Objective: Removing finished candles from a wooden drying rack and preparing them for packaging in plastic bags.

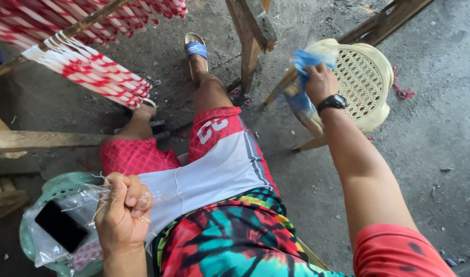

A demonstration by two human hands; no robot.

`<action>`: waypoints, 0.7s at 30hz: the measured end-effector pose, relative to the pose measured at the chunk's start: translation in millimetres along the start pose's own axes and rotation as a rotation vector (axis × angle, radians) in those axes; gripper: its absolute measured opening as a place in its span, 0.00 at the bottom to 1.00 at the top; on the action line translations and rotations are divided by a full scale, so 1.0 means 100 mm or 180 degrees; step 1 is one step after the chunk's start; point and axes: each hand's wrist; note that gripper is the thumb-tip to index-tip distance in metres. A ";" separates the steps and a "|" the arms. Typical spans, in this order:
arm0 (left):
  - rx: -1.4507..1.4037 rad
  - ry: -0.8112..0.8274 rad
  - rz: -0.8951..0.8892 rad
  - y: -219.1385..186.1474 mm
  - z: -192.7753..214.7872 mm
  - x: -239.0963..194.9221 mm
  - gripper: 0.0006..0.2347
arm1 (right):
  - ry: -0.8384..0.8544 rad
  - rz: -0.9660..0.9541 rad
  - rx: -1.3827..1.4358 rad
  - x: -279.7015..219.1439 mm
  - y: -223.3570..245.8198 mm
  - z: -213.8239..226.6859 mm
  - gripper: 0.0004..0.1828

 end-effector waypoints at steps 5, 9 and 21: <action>0.0029 -0.0024 -0.0044 0.02 0.08 0.00 0.08 | 0.0875 0.1491 -0.1450 0.08 0.30 -0.30 0.12; -0.0081 0.0112 -0.0038 0.06 0.06 0.02 0.08 | 0.1790 0.1066 -0.1955 0.17 0.64 -0.29 0.14; -0.0232 0.0204 -0.0096 0.03 0.05 -0.02 0.08 | 0.2715 0.0063 -0.1650 0.27 0.71 -0.59 0.34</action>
Point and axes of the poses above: each hand's wrist, its own x-axis towards the middle knuckle, its own z-axis out of the back of the hand, y = z × x, and after that the axes turned 14 degrees about -y, right-handed
